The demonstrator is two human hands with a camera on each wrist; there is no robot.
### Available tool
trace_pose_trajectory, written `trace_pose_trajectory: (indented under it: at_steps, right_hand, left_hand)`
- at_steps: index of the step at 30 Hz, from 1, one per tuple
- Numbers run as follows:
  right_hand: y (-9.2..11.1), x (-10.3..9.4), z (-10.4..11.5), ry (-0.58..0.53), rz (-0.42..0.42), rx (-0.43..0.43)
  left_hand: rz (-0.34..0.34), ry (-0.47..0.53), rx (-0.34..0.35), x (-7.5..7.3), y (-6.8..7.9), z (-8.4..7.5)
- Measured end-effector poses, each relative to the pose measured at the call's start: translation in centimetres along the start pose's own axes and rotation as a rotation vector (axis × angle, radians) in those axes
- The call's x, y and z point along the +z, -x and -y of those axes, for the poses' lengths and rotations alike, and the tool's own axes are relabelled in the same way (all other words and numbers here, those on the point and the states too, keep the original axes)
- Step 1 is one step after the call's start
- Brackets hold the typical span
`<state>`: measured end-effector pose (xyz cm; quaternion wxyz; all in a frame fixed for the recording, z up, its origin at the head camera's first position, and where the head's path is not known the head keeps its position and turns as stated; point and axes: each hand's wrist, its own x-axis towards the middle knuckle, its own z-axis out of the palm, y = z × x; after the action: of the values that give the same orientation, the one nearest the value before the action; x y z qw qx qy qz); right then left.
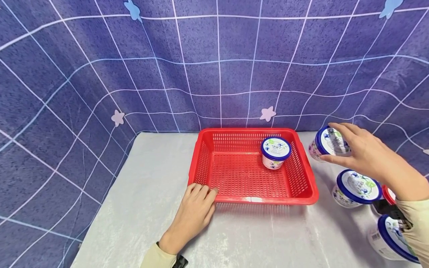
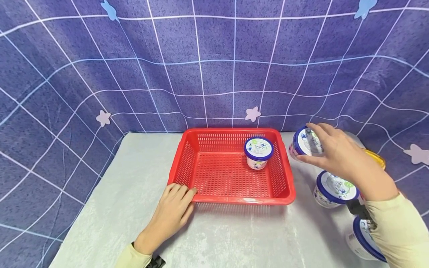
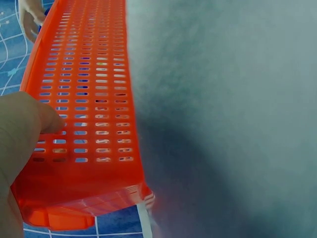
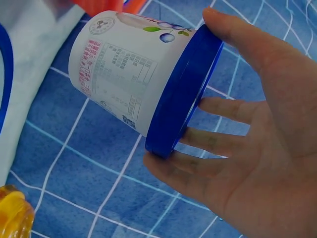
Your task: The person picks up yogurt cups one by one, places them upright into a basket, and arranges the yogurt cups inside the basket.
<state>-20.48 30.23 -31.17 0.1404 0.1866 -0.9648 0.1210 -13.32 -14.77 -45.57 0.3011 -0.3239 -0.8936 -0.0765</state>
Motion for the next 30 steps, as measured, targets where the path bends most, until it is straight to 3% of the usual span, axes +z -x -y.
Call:
trace_pose_trajectory:
  at_steps: [11,22,30]
  right_hand:
    - [0.3,-0.5,1.8,-0.036,-0.042,-0.065]
    - [0.5,-0.5,3.4,0.006,-0.066,-0.107]
    - [0.5,0.0,4.6,-0.051,-0.064,-0.197]
  left_hand:
    - [-0.003,0.001,-0.006,0.0,0.0,0.0]
    - [0.008,-0.003,-0.001,0.0,-0.1,0.0]
    - [0.008,-0.013,0.000,0.0,0.0,0.0]
